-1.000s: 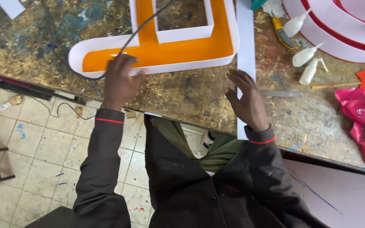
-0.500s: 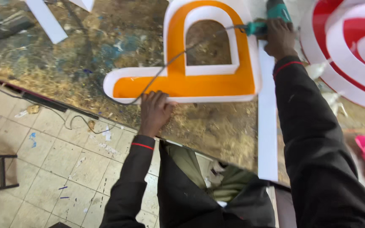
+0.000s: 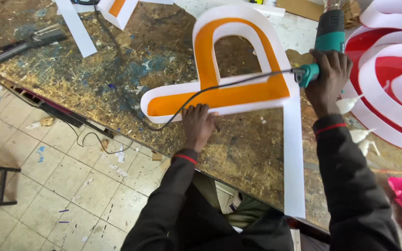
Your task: The person applies a white vinyl strip to the edge of a large orange and white letter on a workbench. They use a heat gun to warm the vinyl and the letter surface, then press the strip firmly into place with their hands to ensure adhesion.
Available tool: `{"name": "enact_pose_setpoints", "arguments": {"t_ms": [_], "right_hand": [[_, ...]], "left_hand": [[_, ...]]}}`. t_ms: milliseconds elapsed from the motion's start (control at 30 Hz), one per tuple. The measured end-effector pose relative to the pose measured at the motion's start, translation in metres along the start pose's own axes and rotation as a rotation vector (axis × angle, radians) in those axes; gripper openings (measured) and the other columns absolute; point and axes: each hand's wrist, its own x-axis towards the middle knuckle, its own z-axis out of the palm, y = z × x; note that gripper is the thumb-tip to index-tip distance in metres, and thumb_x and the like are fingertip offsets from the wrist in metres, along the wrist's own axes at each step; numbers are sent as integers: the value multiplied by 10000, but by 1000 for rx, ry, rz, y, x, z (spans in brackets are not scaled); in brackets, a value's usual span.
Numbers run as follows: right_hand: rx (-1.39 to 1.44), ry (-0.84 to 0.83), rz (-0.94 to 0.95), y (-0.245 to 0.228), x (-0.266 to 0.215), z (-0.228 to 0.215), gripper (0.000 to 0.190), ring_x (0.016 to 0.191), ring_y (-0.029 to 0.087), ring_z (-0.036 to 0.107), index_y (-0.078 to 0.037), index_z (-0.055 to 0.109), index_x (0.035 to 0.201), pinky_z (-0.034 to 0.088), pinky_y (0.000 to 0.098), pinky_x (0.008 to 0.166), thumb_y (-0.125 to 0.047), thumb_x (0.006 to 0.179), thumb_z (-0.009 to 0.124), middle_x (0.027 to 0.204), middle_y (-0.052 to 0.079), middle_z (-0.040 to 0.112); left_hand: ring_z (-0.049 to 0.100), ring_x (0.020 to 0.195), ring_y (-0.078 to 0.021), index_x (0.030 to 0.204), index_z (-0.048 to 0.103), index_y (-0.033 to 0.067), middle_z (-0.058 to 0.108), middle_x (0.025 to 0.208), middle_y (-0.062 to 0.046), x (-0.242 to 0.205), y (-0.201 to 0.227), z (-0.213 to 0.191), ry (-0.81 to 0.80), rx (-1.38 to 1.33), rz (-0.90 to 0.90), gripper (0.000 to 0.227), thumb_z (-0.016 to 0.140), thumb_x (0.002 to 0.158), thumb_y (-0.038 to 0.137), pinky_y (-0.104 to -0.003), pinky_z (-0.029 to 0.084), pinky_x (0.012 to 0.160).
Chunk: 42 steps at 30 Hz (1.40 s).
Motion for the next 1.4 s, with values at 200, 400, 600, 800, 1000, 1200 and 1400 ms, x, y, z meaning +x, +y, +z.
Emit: {"name": "enact_pose_setpoints", "arguments": {"t_ms": [200, 400, 600, 800, 1000, 1200, 1400], "right_hand": [[183, 123, 47, -75, -26, -88, 144, 1144, 447, 657, 4, 794, 1282, 487, 568, 969, -5, 1155, 860, 1182, 227, 761], [314, 82, 233, -98, -104, -139, 238, 1103, 490, 694, 22, 812, 1288, 496, 612, 1059, 12, 1051, 839, 1184, 189, 739], [359, 125, 417, -143, -150, -169, 176, 1079, 439, 713, -7, 795, 1233, 489, 566, 1058, 21, 1063, 832, 1138, 142, 736], [367, 144, 408, -165, -171, -175, 173, 1067, 469, 740, 26, 809, 1155, 512, 599, 1118, 33, 1003, 890, 1108, 188, 766], [347, 163, 472, -170, -196, -179, 163, 1084, 438, 763, -22, 820, 1141, 538, 624, 1108, 28, 997, 878, 1113, 145, 786], [369, 154, 436, -163, -197, -175, 158, 1088, 414, 773, -53, 835, 1131, 542, 617, 1125, 13, 997, 885, 1126, 126, 804], [408, 182, 428, -160, -199, -176, 160, 1071, 405, 773, -46, 826, 1098, 539, 598, 1139, 10, 975, 911, 1108, 137, 811]], "left_hand": [[697, 1110, -324, 1509, 543, -25, 676, 1298, -192, 32, 135, -48, -392, -721, 188, 600, 752, 955, -126, -439, 640, 951], [726, 1380, -420, 1226, 789, 0, 778, 1438, -209, 20, 96, -183, -481, -1538, 454, 196, 792, 1089, 140, -561, 613, 1165], [812, 729, -307, 1198, 786, -73, 773, 843, -190, 77, 7, -136, -63, -1260, 185, 211, 723, 1084, 92, -348, 630, 645], [544, 1536, -466, 1555, 680, 110, 677, 1593, -173, 98, 65, -69, -582, -473, 834, 879, 1012, 810, 440, -631, 467, 1251], [629, 1482, -325, 1124, 763, 150, 804, 1196, -51, 67, 51, 25, -510, -284, 1004, 561, 834, 923, 669, -514, 429, 1329], [647, 1476, -229, 1270, 804, 240, 832, 1291, 0, 64, 53, 9, -547, -37, 1023, 580, 647, 1076, 763, -468, 423, 1314], [725, 1255, -277, 1082, 779, 188, 802, 1093, -72, 39, 84, -9, -528, -85, 1030, 744, 473, 1094, 866, -486, 511, 1189]]}}
